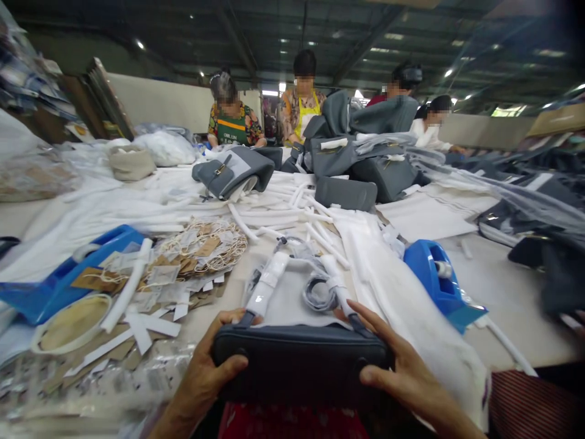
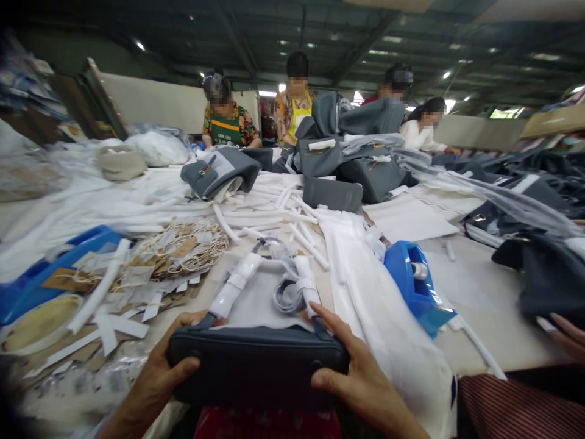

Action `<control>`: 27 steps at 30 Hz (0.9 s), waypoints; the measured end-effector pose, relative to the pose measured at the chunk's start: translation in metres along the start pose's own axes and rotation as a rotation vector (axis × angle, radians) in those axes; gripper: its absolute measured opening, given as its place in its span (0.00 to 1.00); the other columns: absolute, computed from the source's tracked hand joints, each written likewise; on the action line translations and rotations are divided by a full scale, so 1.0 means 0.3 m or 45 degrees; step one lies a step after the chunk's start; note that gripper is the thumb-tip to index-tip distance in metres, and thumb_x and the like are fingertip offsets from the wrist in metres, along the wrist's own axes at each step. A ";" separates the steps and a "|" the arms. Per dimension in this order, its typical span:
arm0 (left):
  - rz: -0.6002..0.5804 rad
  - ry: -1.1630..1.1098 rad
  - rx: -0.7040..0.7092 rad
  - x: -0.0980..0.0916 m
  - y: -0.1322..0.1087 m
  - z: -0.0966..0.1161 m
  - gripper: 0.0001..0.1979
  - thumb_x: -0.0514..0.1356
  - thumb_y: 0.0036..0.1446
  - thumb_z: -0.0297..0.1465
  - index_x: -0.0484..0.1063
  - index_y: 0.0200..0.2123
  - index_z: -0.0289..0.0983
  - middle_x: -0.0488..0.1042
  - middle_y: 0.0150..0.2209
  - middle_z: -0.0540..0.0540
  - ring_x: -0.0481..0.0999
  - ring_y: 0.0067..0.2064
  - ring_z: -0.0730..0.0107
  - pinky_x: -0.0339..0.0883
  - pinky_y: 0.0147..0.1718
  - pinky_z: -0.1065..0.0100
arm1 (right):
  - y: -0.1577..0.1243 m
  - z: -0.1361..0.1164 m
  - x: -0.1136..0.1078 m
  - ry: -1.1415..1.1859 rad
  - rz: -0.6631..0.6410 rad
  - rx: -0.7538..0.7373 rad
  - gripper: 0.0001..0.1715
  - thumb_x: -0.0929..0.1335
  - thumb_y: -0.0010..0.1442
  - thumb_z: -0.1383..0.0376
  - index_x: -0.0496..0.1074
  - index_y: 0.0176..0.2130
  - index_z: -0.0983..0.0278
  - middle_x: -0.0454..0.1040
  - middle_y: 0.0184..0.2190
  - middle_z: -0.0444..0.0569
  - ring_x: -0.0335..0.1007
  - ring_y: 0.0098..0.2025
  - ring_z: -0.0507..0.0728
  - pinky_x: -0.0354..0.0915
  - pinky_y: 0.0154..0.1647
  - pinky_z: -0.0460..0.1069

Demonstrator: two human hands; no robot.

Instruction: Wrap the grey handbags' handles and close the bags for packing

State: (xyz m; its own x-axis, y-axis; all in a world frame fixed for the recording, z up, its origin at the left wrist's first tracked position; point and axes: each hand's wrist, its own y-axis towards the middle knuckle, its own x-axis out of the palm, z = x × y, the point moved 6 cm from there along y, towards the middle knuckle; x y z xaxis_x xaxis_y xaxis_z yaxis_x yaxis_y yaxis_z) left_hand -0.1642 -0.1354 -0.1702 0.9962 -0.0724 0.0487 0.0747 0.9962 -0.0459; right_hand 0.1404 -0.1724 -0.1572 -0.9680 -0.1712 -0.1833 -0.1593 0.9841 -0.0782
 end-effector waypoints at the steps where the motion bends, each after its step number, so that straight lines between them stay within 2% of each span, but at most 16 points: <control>1: -0.036 -0.030 -0.004 0.004 0.004 -0.001 0.29 0.69 0.37 0.49 0.66 0.40 0.42 0.75 0.47 0.46 0.73 0.51 0.52 0.67 0.48 0.63 | 0.010 -0.014 0.003 0.065 -0.104 0.021 0.53 0.74 0.46 0.48 0.52 0.65 0.52 0.64 0.60 0.54 0.59 0.62 0.67 0.60 0.59 0.60; 3: -0.104 -0.082 -0.025 0.015 0.010 -0.004 0.28 0.70 0.38 0.46 0.65 0.40 0.42 0.75 0.45 0.46 0.74 0.48 0.54 0.68 0.45 0.64 | 0.029 -0.042 0.009 0.169 -0.265 0.055 0.55 0.76 0.45 0.50 0.52 0.65 0.52 0.65 0.59 0.54 0.64 0.58 0.65 0.63 0.55 0.58; 5: -0.140 -0.119 -0.043 0.022 0.014 -0.005 0.26 0.69 0.40 0.45 0.64 0.39 0.41 0.75 0.43 0.47 0.75 0.44 0.57 0.69 0.40 0.66 | 0.045 -0.061 0.011 0.219 -0.327 0.080 0.56 0.77 0.43 0.53 0.53 0.64 0.53 0.67 0.56 0.53 0.68 0.52 0.63 0.66 0.50 0.54; 8: -0.111 -0.095 -0.001 0.015 0.018 -0.004 0.22 0.67 0.44 0.44 0.65 0.38 0.40 0.74 0.42 0.47 0.74 0.41 0.62 0.68 0.37 0.69 | 0.060 -0.062 0.012 0.241 -0.286 0.098 0.55 0.78 0.42 0.57 0.55 0.63 0.55 0.69 0.49 0.51 0.70 0.43 0.58 0.67 0.39 0.48; 12: -0.081 0.155 0.139 -0.012 0.028 -0.008 0.17 0.65 0.48 0.41 0.68 0.38 0.39 0.73 0.43 0.46 0.72 0.45 0.62 0.65 0.42 0.70 | 0.058 -0.039 0.014 0.252 -0.189 0.127 0.51 0.77 0.43 0.60 0.58 0.62 0.55 0.70 0.42 0.46 0.66 0.35 0.52 0.62 0.31 0.44; 18: -0.116 0.248 0.158 -0.017 0.016 -0.015 0.17 0.62 0.53 0.41 0.68 0.43 0.40 0.70 0.43 0.46 0.70 0.45 0.61 0.63 0.44 0.67 | 0.036 0.008 0.007 0.210 -0.078 0.222 0.50 0.76 0.44 0.57 0.58 0.63 0.54 0.70 0.44 0.47 0.69 0.38 0.56 0.66 0.35 0.47; 22: 0.043 0.303 0.257 -0.018 -0.030 0.027 0.17 0.64 0.49 0.44 0.71 0.38 0.40 0.64 0.46 0.45 0.66 0.51 0.59 0.59 0.51 0.65 | 0.017 0.068 -0.019 0.114 -0.019 0.322 0.52 0.74 0.46 0.54 0.53 0.65 0.53 0.71 0.50 0.51 0.72 0.46 0.63 0.69 0.43 0.52; 24: 0.118 0.321 0.247 -0.022 -0.048 0.034 0.18 0.65 0.48 0.45 0.71 0.38 0.41 0.62 0.47 0.46 0.64 0.52 0.59 0.58 0.52 0.66 | 0.014 0.098 -0.036 0.068 0.011 0.347 0.54 0.74 0.46 0.54 0.52 0.65 0.53 0.70 0.53 0.53 0.71 0.49 0.66 0.69 0.47 0.54; 27: 0.111 0.241 0.197 -0.018 -0.061 0.028 0.17 0.65 0.49 0.44 0.71 0.40 0.42 0.62 0.45 0.48 0.66 0.50 0.63 0.59 0.51 0.68 | 0.014 0.118 -0.055 -0.007 0.088 0.314 0.54 0.74 0.45 0.53 0.52 0.66 0.55 0.72 0.53 0.53 0.69 0.53 0.69 0.69 0.50 0.55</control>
State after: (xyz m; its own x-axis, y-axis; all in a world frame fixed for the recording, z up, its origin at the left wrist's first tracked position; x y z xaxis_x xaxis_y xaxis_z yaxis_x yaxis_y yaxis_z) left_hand -0.1714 -0.1527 -0.1611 0.9904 0.0204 -0.1367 -0.0050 0.9936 0.1124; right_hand 0.1625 -0.1672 -0.1892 -0.9737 -0.1052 -0.2020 -0.0403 0.9525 -0.3019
